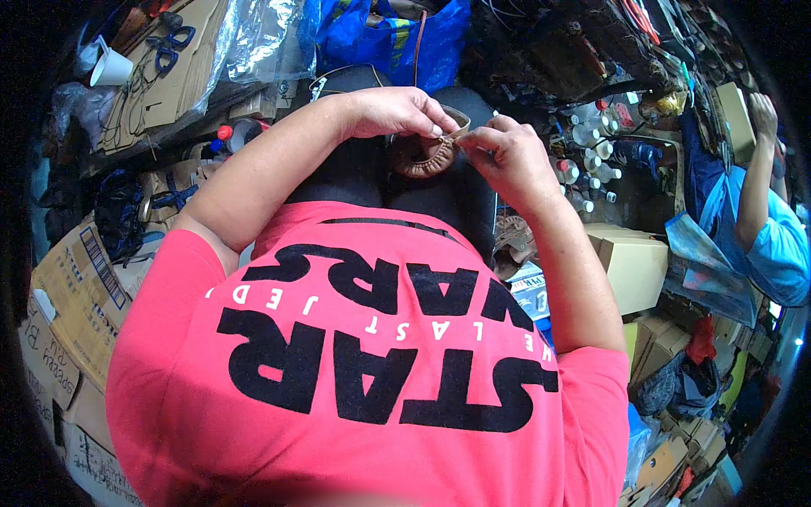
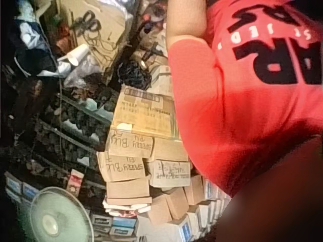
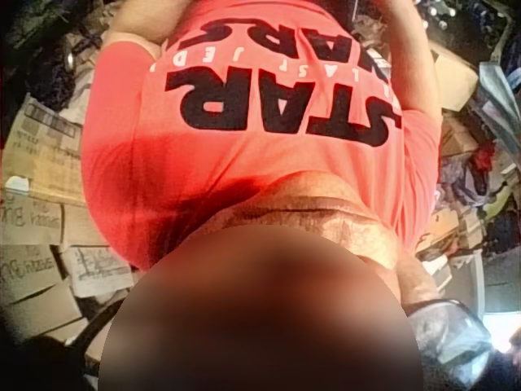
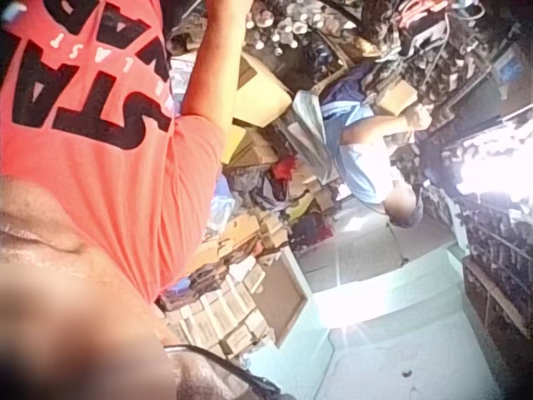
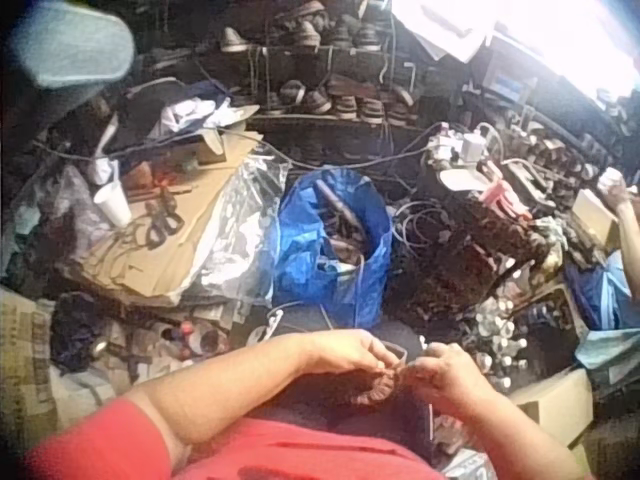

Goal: Stitching a leather shoe component by hand using a needle and thread.

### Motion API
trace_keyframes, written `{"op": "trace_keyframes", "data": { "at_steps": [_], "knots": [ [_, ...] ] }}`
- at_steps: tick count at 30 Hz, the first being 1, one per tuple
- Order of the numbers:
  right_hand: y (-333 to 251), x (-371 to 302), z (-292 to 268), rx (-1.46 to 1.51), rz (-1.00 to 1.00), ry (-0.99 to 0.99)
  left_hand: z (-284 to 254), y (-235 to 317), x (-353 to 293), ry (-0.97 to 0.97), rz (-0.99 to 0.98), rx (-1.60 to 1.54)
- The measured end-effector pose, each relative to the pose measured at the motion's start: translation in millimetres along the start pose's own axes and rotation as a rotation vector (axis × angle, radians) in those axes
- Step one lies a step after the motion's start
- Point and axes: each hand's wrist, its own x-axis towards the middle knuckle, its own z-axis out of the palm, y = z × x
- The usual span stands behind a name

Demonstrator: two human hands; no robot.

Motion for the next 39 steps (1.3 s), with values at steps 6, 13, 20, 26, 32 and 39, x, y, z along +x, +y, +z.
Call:
{"op": "trace_keyframes", "data": {
  "at_steps": [6, 13, 20, 26, 32, 39],
  "knots": [
    [-19.7, 16.9, -14.4, -0.357, -0.116, -0.212, 4.3, 7.1, -0.2, -0.037, 0.025, 0.060],
    [10.3, 39.0, -9.9, -0.101, -0.197, -0.407, 1.2, 2.1, 4.4, -0.052, 0.197, 0.165],
    [8.7, 35.7, -7.4, 0.060, 0.022, -0.404, 0.3, -8.5, 9.6, 0.054, 0.204, -0.041],
    [36.3, 29.0, 11.8, 0.372, 0.312, -0.439, 3.8, -14.6, 10.3, 0.165, 0.306, 0.047],
    [56.5, -1.4, -11.1, 1.172, 0.577, -0.421, 11.3, -11.7, -32.9, 0.545, 0.454, 0.754],
    [48.3, -20.2, -4.4, 1.518, 0.685, -0.882, 23.6, -15.3, -36.1, 0.427, 0.320, 0.685]
  ]
}}
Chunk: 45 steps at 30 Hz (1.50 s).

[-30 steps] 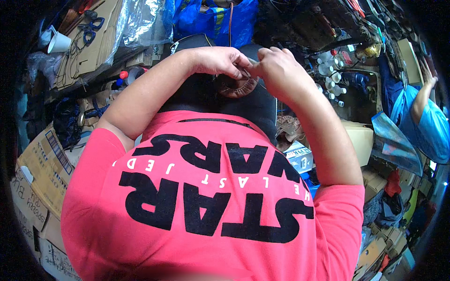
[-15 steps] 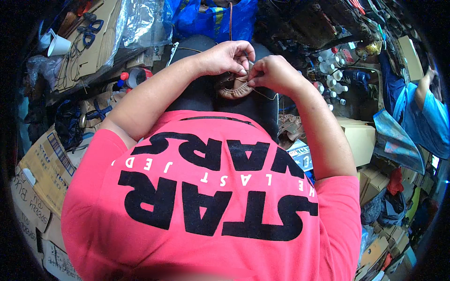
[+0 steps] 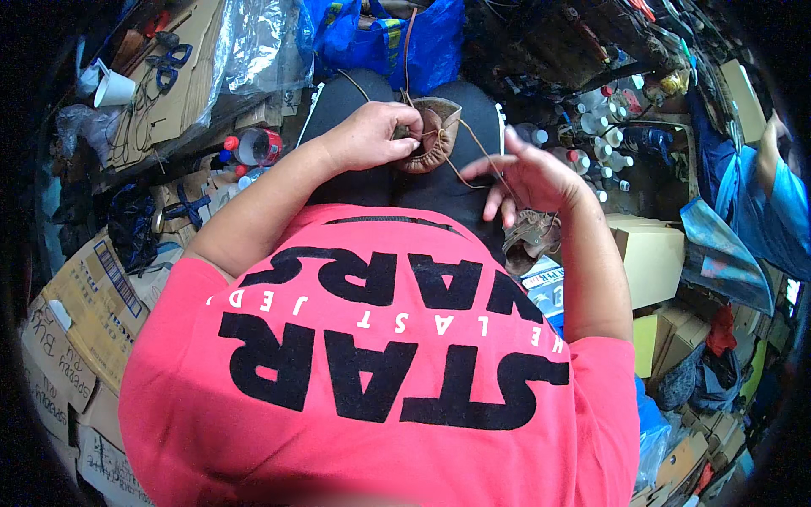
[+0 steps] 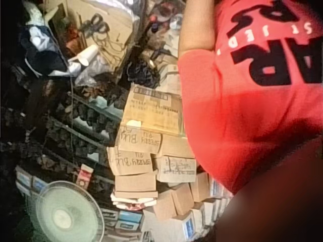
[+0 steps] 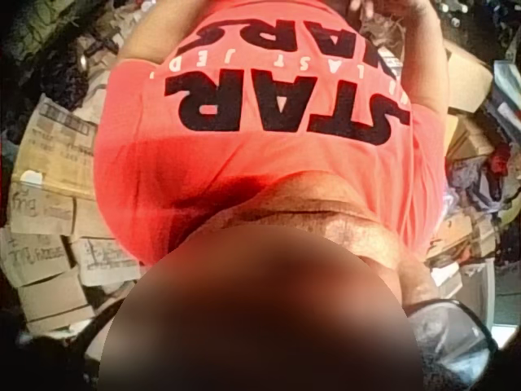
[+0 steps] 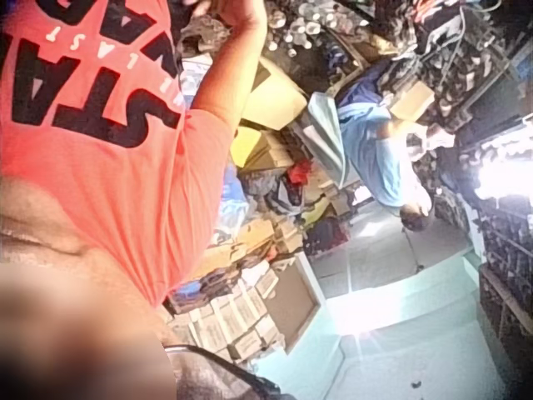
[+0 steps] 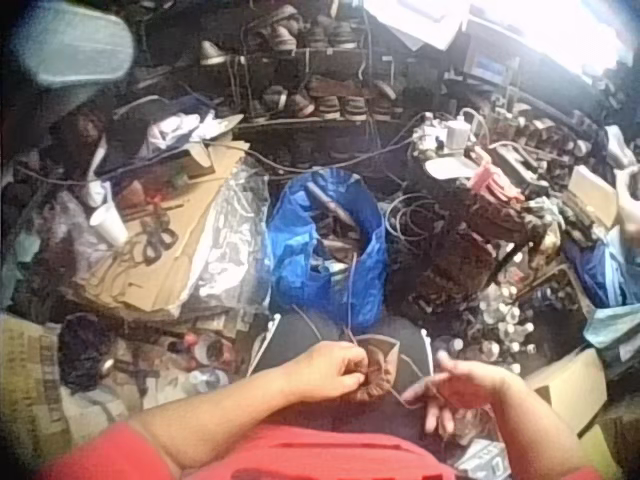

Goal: Stitching a leather shoe component by hand using a needle and thread.

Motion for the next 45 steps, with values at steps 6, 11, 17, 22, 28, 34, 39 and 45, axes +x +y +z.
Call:
{"op": "trace_keyframes", "data": {
  "at_steps": [6, 11, 17, 22, 28, 34, 39, 45],
  "knots": [
    [10.3, -4.6, -35.2, -0.597, 0.067, 0.465, -37.9, -11.8, -17.7, 0.249, -0.032, 0.219],
    [-4.4, 37.9, -33.6, 0.136, -0.904, 0.817, -24.8, -0.7, 5.1, 0.494, -0.087, -0.963],
    [-9.2, 47.4, -12.8, 0.513, -0.867, -0.090, -19.6, 25.9, 18.1, 0.341, -0.158, -1.572],
    [15.2, 35.0, -13.2, 0.497, -0.872, 0.146, -26.1, -7.0, 12.8, 0.279, -0.288, -1.524],
    [42.4, -25.1, -72.6, -0.100, -0.565, 0.921, -98.6, -44.4, -34.0, 0.228, -0.339, -0.227],
    [37.0, -66.9, -95.7, -0.448, -0.666, 1.283, -109.0, -59.6, -86.0, 0.649, -0.174, 0.291],
    [-68.1, 26.5, 33.3, -0.881, -0.603, 0.839, -21.5, 3.8, -41.2, 0.162, 0.055, 0.286],
    [-82.1, 59.0, 31.6, -1.448, -0.032, 0.639, 10.9, 9.7, -16.4, -0.018, 0.164, 0.518]
  ]
}}
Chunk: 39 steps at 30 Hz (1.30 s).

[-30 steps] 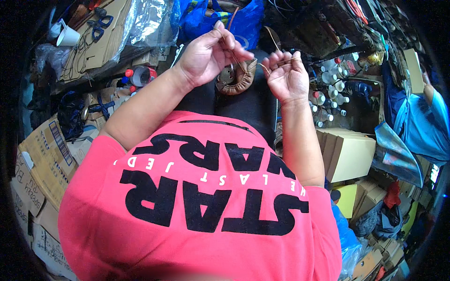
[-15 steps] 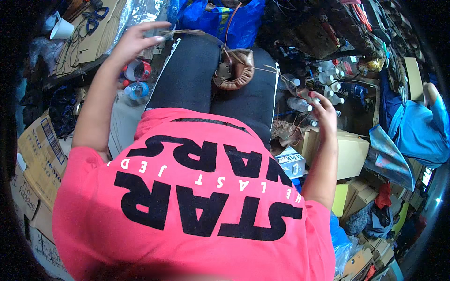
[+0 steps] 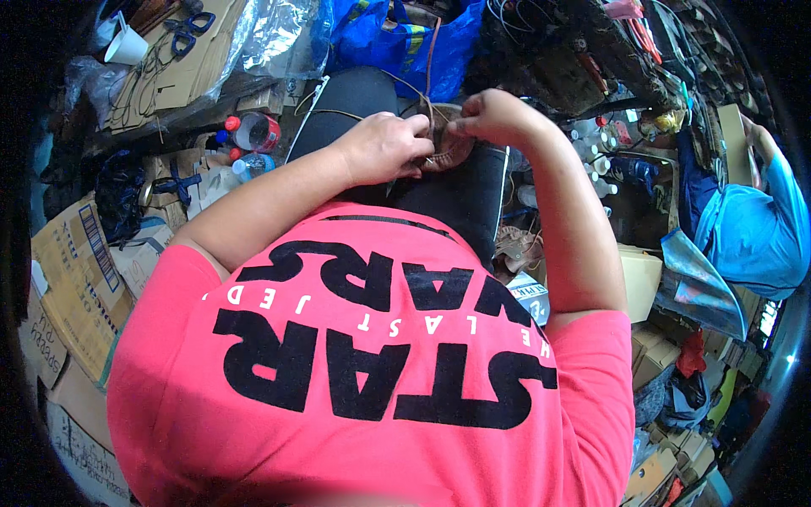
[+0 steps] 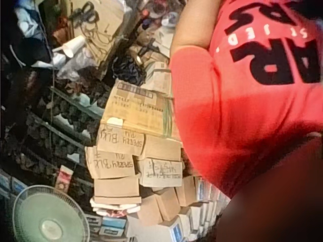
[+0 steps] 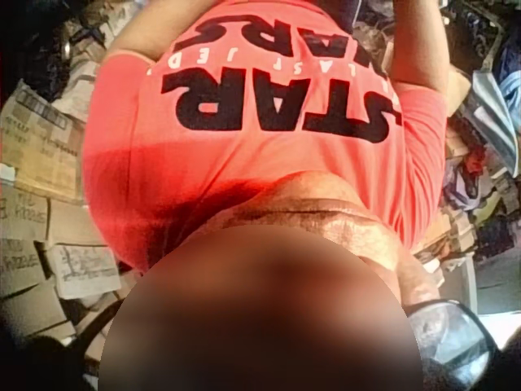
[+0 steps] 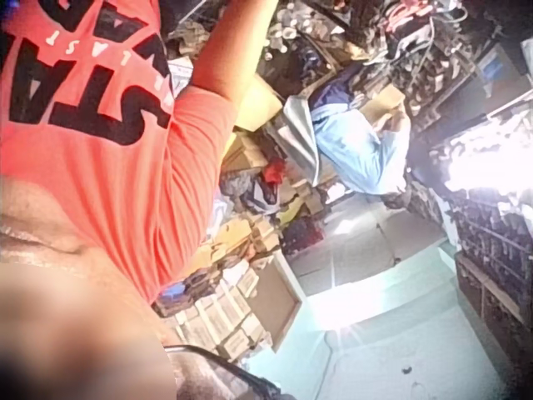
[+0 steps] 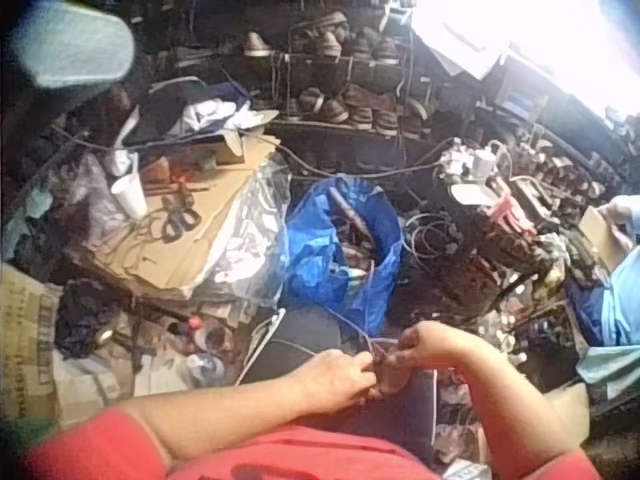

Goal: Stitching a leather shoe component by hand using a needle and thread.

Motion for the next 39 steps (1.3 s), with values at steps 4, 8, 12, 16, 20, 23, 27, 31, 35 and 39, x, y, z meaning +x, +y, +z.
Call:
{"op": "trace_keyframes", "data": {
  "at_steps": [4, 8, 12, 16, 20, 23, 27, 31, 35, 39],
  "knots": [
    [34.4, -17.5, 41.8, 0.549, -0.039, -0.044, 6.8, -4.6, -5.6, 0.005, 0.046, 0.012],
    [41.7, -23.9, 57.1, 0.704, -0.108, 0.035, 0.5, 3.9, -2.7, 0.113, 0.073, -0.181],
    [34.7, -24.1, 53.8, 0.567, -0.047, 0.097, 1.9, 4.5, 3.1, 0.053, 0.038, -0.164],
    [26.4, -40.3, 54.5, 0.553, -0.111, 0.522, 6.1, 4.0, 0.5, 0.108, 0.060, -0.140],
    [18.3, -44.9, 56.0, 0.589, -0.025, 0.464, 7.5, 10.5, 2.8, 0.109, 0.099, -0.008],
    [19.2, -38.9, 57.2, 0.349, 0.033, 0.374, 7.9, 17.7, 3.4, 0.080, 0.136, 0.043],
    [46.4, -31.4, 67.5, 0.497, 0.032, 0.240, 5.9, 17.8, 6.0, 0.067, 0.163, -0.014],
    [-5.3, -53.4, 53.2, 0.101, 0.015, 0.612, 0.8, -0.2, 13.8, 0.309, 0.005, -0.428],
    [-9.2, -63.1, 44.6, 0.382, 0.004, 0.331, -9.3, -13.4, 42.4, 0.240, 0.001, -0.494],
    [-0.6, -66.0, 46.8, 0.428, -0.052, 0.155, -9.2, -9.6, 58.5, -0.118, -0.139, -0.751]
  ]
}}
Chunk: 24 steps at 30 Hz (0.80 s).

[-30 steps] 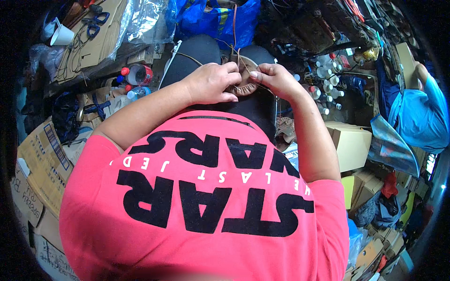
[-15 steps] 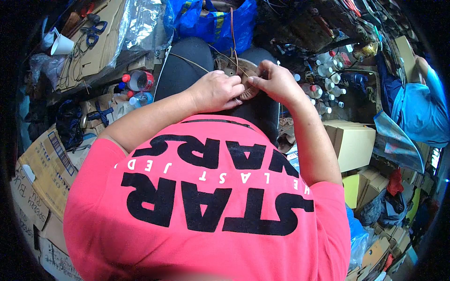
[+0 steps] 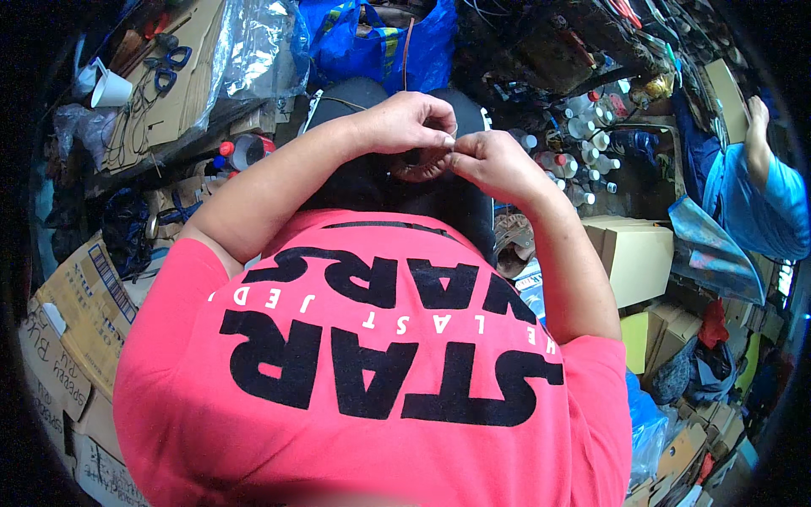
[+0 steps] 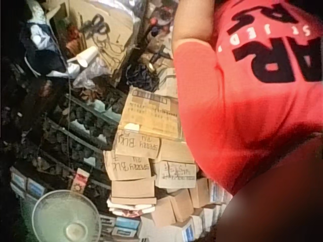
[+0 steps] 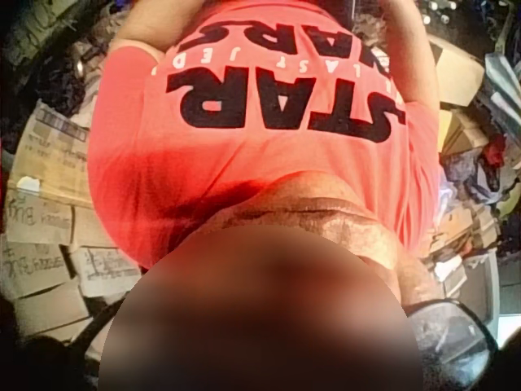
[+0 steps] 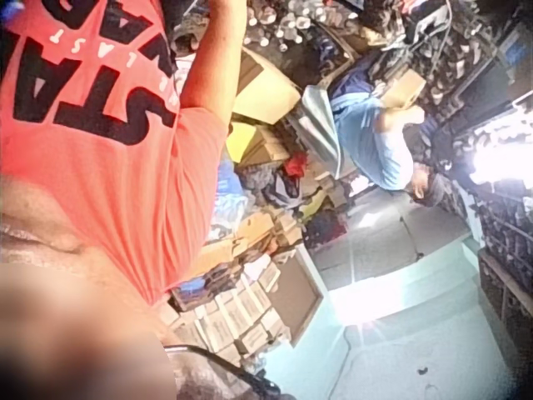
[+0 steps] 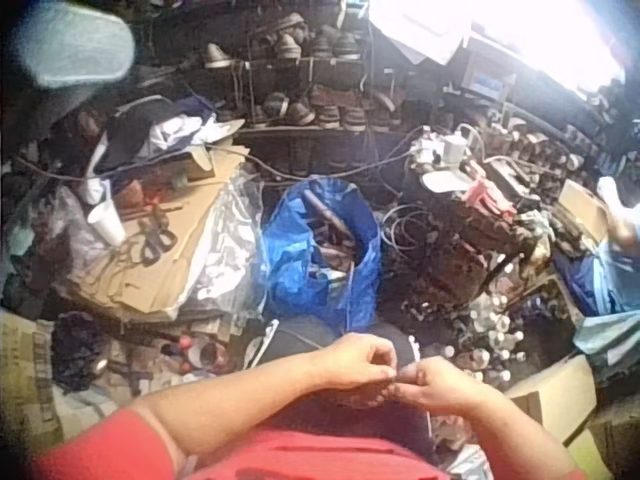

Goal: Stitching a leather shoe component by hand using a needle and thread.

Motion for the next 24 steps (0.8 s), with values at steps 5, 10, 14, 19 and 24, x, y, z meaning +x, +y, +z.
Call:
{"op": "trace_keyframes", "data": {
  "at_steps": [5, 10, 14, 19, 24],
  "knots": [
    [5.4, -28.7, -7.9, -0.125, -0.157, 0.051, 1.6, 2.1, 6.1, -0.005, -0.053, -0.032],
    [-1.7, -56.2, -22.7, 0.129, -0.312, 0.370, -13.1, -0.2, 8.0, -0.061, -0.105, -0.073],
    [-3.5, -46.0, -2.5, -0.071, -0.167, 0.404, -23.3, -1.0, 9.1, -0.164, -0.196, -0.213],
    [-1.6, -29.6, 5.7, -0.200, -0.162, 0.402, -24.4, -6.4, 8.5, -0.224, -0.138, -0.286],
    [-7.0, -25.8, 3.7, -0.273, -0.126, 0.383, -25.9, -8.2, 9.9, -0.260, -0.200, -0.308]
  ]
}}
